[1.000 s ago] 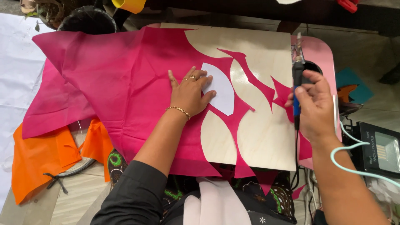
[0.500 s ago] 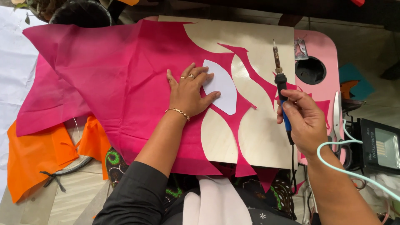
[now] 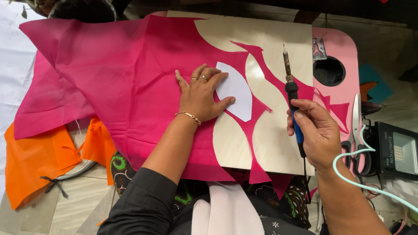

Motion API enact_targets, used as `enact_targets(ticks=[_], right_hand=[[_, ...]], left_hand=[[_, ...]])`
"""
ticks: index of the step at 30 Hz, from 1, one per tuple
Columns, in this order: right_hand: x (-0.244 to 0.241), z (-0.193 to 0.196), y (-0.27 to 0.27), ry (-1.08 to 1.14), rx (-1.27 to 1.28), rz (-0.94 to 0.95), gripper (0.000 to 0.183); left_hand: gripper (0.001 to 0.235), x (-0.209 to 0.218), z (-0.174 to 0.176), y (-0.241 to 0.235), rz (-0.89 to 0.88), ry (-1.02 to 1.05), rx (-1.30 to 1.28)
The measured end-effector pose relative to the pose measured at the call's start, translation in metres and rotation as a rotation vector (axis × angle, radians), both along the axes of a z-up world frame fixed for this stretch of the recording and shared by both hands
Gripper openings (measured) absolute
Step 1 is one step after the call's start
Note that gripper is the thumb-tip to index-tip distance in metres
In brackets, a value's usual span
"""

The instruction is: Cutting out specific shapes from pink fabric using a heat cutter and a paper template.

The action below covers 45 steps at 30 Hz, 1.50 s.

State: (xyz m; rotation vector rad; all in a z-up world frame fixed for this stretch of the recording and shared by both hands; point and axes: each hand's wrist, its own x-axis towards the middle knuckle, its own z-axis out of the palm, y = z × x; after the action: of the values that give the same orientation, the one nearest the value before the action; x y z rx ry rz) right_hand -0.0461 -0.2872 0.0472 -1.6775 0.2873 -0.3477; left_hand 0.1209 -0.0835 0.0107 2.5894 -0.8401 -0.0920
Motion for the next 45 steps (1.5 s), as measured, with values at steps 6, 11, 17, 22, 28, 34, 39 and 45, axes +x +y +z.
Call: enact_targets(ticks=[6, 11, 17, 22, 28, 34, 39, 45], right_hand=[[0.002, -0.019, 0.001, -0.138, 0.059, 0.005, 0.023], [0.006, -0.015, 0.004, -0.157, -0.014, 0.030, 0.029], [0.010, -0.014, -0.002, -0.148, -0.145, 0.061, 0.024], [0.015, -0.012, -0.006, -0.146, -0.101, 0.057, 0.018], [0.016, 0.009, -0.005, -0.030, -0.288, 0.049, 0.019], [0.020, 0.012, -0.006, -0.056, -0.230, 0.046, 0.020], [0.025, 0.021, -0.007, -0.036, -0.265, 0.018, 0.038], [0.026, 0.022, -0.014, 0.003, -0.422, 0.004, 0.038]], left_hand=[[0.055, -0.002, -0.008, 0.001, 0.026, -0.017, -0.041], [0.059, -0.001, -0.009, 0.001, 0.021, -0.019, -0.019], [0.059, -0.003, -0.005, 0.001, 0.007, -0.017, -0.020], [0.060, -0.003, -0.005, 0.002, 0.002, -0.025, -0.015], [0.064, -0.001, -0.004, 0.000, -0.018, -0.053, 0.008], [0.064, -0.001, 0.000, 0.000, -0.015, -0.045, 0.016], [0.068, -0.002, 0.009, -0.002, -0.033, 0.033, 0.113], [0.068, -0.002, 0.007, -0.002, -0.026, 0.019, 0.117]])
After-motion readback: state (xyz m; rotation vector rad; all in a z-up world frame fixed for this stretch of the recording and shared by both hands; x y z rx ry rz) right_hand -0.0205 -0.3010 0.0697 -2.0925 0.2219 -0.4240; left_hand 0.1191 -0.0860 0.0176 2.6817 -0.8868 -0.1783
